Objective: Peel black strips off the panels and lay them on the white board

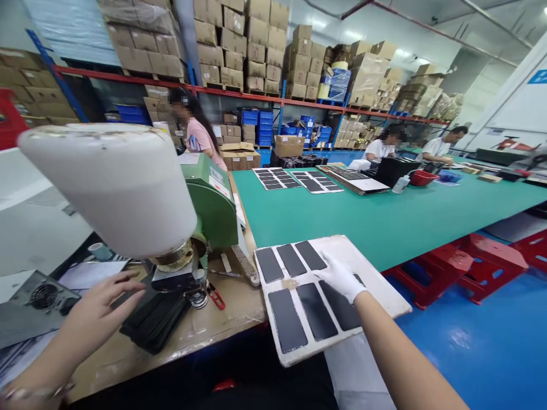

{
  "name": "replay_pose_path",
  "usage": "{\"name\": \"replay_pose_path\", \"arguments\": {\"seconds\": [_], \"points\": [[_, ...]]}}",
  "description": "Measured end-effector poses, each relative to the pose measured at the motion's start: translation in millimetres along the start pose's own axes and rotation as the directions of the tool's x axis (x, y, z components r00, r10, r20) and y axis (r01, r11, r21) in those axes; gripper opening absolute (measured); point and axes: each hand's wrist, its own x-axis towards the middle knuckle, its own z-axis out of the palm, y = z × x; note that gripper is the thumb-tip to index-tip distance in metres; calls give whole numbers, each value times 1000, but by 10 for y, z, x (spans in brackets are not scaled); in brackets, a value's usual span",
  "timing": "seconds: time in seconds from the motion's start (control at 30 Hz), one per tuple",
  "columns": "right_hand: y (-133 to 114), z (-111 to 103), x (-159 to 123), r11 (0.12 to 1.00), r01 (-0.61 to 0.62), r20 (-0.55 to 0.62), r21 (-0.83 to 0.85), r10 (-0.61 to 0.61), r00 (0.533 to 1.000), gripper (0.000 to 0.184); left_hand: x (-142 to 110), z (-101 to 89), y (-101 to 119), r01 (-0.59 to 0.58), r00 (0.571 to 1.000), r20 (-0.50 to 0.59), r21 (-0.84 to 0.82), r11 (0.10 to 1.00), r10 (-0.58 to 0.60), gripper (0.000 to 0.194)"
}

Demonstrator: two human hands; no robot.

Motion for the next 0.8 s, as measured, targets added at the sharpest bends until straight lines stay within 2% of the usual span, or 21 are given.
{"name": "replay_pose_path", "arguments": {"seconds": [0.07, 0.1, 0.13, 0.17, 0.2, 0.23, 0.3, 0.4, 0.47, 0.53, 0.6, 0.7, 0.77, 0.8], "points": [[-325, 254, -159, 968, 128, 178, 217, -168, 970, 59, 116, 23, -119, 35, 999, 30, 195, 980, -42, 30], [-505, 387, -278, 918, 158, 256, 364, -262, 931, 60, 146, 42, -161, 47, 993, 92, 232, 972, -70, 34], [-693, 516, -419, 779, 124, 341, 614, -404, 849, 62, 160, 62, -188, 66, 988, 122, 234, 970, -97, 38], [-886, 637, -573, 571, -7, 350, 821, -494, 796, 64, 161, 80, -201, 89, 981, 146, 224, 971, -124, 42], [-1078, 745, -731, 383, -167, 372, 908, -557, 743, 68, 153, 93, -200, 110, 977, 157, 207, 972, -144, 45], [-1265, 835, -884, 250, -324, 407, 913, -629, 662, 72, 142, 100, -189, 130, 975, 154, 192, 973, -161, 47], [-1602, 954, -1143, 112, -540, 448, 834, -708, 545, 79, 120, 93, -154, 147, 973, 150, 172, 974, -174, 50], [-1958, 981, -1368, 59, -696, 463, 716, -787, 409, 86, 107, 51, -118, 135, 974, 165, 141, 981, -158, 46], [-2086, 939, -1430, 62, -734, 447, 676, -826, 342, 88, 107, 22, -123, 141, 972, 170, 127, 982, -161, 43], [-2156, 891, -1458, 81, -749, 444, 658, -845, 299, 87, 102, -3, -143, 161, 970, 166, 118, 980, -180, 42], [-2203, 858, -1473, 114, -751, 474, 650, -834, 283, 86, 87, -34, -168, 175, 969, 157, 107, 979, -191, 41], [-2264, 850, -1487, 155, -738, 523, 657, -798, 298, 86, 26, -118, -214, 217, 967, 122, 71, 974, -225, 41], [-2287, 863, -1486, 162, -725, 521, 669, -798, 303, 85, -69, -210, -254, 273, 958, 111, -58, 960, -266, 42], [-2286, 871, -1481, 158, -720, 512, 676, -803, 305, 86, -140, -264, -273, 294, 954, 120, -182, 938, -275, 42]]}}
